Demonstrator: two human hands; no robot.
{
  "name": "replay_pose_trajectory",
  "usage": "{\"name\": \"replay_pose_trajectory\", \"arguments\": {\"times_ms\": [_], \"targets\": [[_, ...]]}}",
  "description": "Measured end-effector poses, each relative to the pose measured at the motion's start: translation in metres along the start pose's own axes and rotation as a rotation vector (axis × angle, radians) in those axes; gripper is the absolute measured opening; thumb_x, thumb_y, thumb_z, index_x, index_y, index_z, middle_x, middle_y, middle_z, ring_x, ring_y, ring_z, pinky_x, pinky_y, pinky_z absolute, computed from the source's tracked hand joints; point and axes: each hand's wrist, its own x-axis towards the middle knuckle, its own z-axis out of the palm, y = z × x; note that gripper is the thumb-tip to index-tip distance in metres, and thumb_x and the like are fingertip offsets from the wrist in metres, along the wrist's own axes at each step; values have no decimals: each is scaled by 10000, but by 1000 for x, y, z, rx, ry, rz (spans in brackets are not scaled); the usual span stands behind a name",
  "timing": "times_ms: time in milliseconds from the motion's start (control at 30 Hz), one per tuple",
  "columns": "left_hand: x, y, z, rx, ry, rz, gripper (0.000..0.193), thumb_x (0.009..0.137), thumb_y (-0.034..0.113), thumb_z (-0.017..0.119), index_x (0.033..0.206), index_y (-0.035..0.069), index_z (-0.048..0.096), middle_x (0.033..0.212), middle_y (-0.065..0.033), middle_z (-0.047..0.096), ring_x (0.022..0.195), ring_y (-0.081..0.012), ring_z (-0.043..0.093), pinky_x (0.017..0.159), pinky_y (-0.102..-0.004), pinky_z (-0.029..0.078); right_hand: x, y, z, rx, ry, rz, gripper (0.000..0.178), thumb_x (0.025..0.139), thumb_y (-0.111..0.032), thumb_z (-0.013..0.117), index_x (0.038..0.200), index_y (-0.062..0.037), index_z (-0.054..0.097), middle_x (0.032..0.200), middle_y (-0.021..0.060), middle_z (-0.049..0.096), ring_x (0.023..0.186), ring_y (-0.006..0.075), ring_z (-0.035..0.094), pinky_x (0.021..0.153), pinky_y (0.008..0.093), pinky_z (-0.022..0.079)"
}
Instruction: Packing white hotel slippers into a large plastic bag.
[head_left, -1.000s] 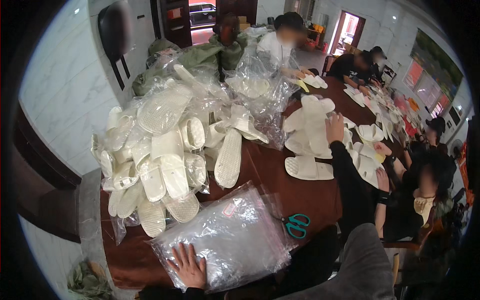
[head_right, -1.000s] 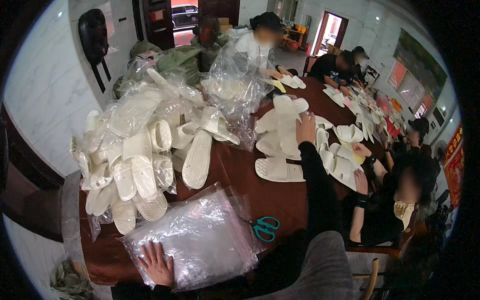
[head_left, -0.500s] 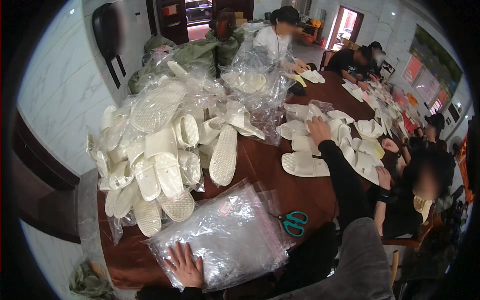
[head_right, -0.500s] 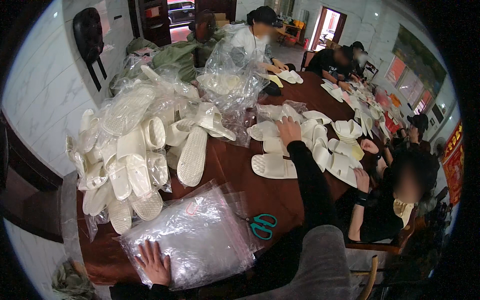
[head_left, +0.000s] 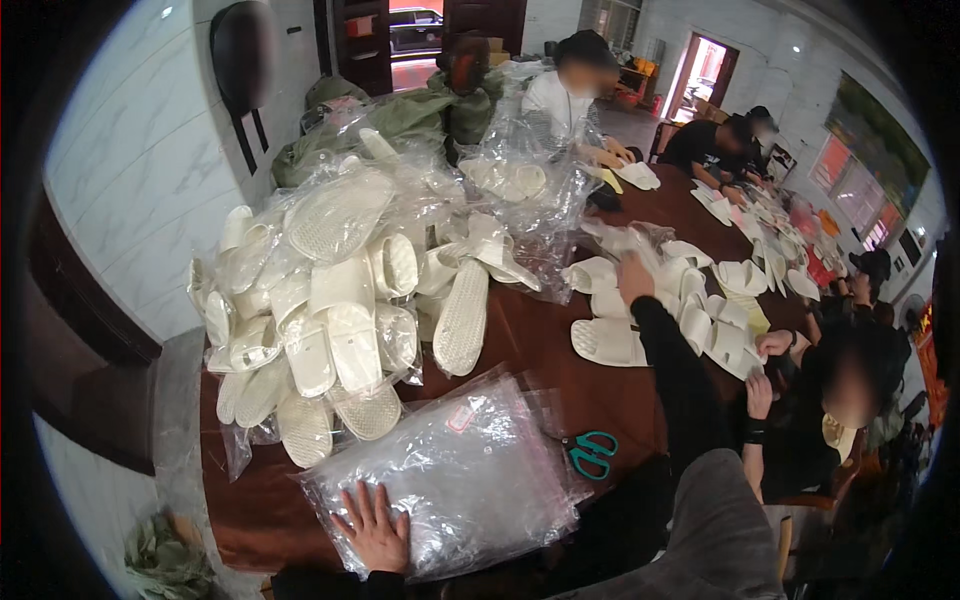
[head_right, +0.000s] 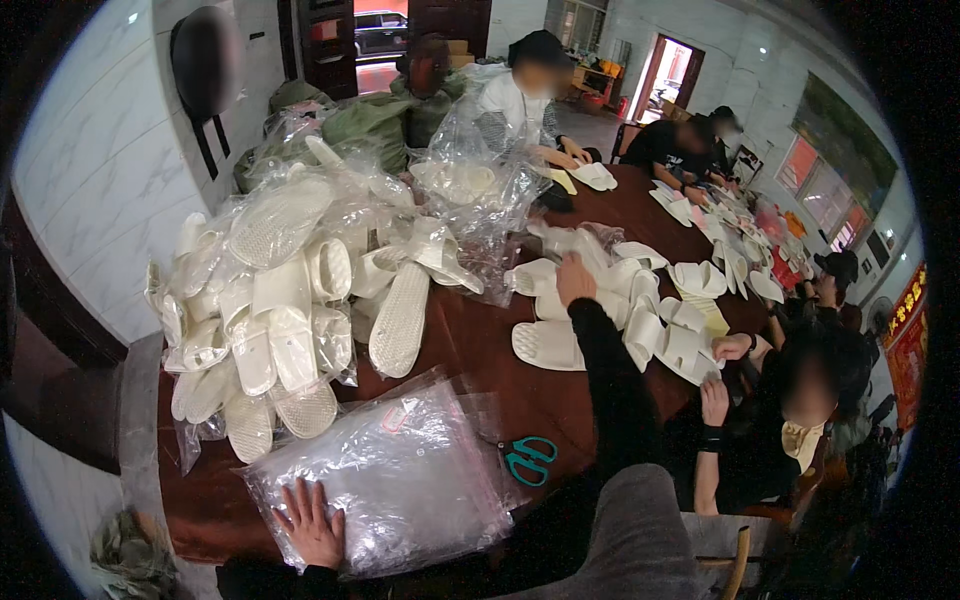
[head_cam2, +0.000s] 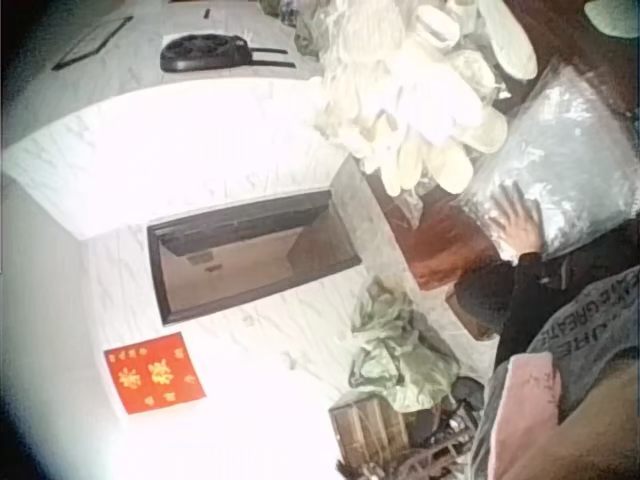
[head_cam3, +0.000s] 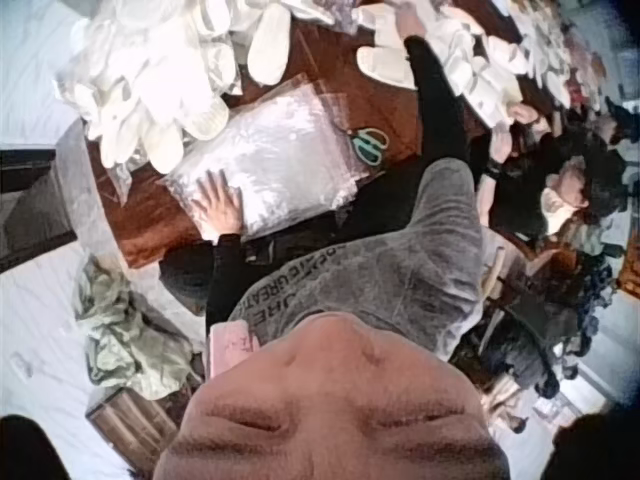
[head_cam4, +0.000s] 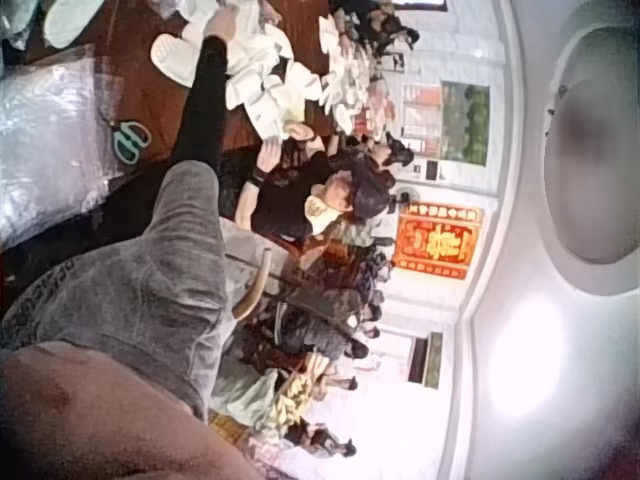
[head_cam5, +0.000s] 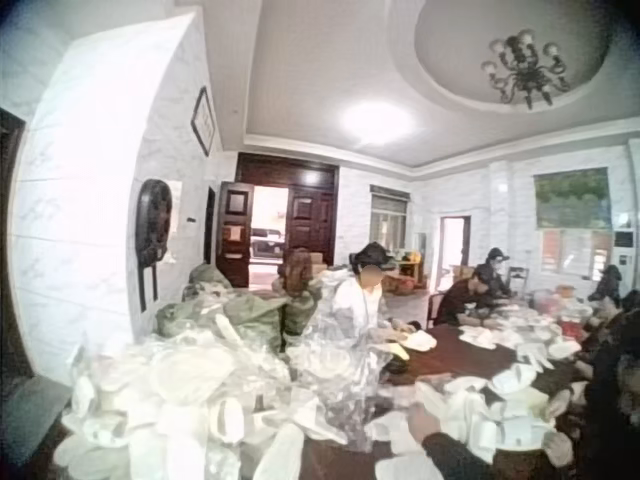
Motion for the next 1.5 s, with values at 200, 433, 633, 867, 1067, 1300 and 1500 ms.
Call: {"name": "replay_pose_trajectory", "arguments": {"times_ms": [200,433,633,867,1067,1300,1500], "targets": [[2,5,3,0,-3,12,657,859,415,587,1439,154,422,1579,-113,241,1476,-370,97,1147,-618,-5,116,52,-101,38,147,18,257,918,-216,556,1108,-61,631,1109,184,628,1043,376,598,893,439,474],[1,0,1,-7,15,12,642,863,411,583,1428,145,434,1577,-116,244,1476,-371,98,1146,-620,-7,146,36,-176,-33,-3,-212,286,917,-192,553,1155,-53,630,1162,175,627,1112,344,582,947,393,456],[-1,-1,4,-42,23,13,632,863,404,589,1418,139,446,1575,-120,246,1474,-371,103,1146,-622,-7,163,25,-218,170,-131,-15,311,902,-205,580,1140,-17,644,1157,161,655,1091,264,616,925,351,458],[-5,-6,3,-11,36,0,639,864,409,592,1427,149,438,1576,-115,243,1476,-367,99,1144,-630,-2,151,-15,-226,342,336,-6,345,914,-251,566,1175,-36,638,1159,167,639,1108,295,603,945,351,448],[-2,-2,4,-41,41,14,627,872,404,586,1426,152,438,1574,-111,249,1475,-363,101,1144,-630,-2,159,-12,-258,349,368,-186,356,947,-232,538,1230,-22,584,1224,148,601,1135,277,582,973,337,433],[-3,-1,6,-64,71,24,616,879,406,574,1421,145,444,1573,-111,250,1473,-365,107,1143,-632,0,145,-28,-304,428,353,-301,352,949,-224,547,1249,-43,580,1237,123,591,1133,261,571,972,330,432],[-8,-8,11,-61,112,48,625,880,413,568,1430,148,435,1573,-110,251,1469,-371,115,1135,-648,3,94,-104,-350,448,209,-386,253,944,-157,553,1151,-30,626,1090,87,634,1033,195,600,915,298,445]]}}
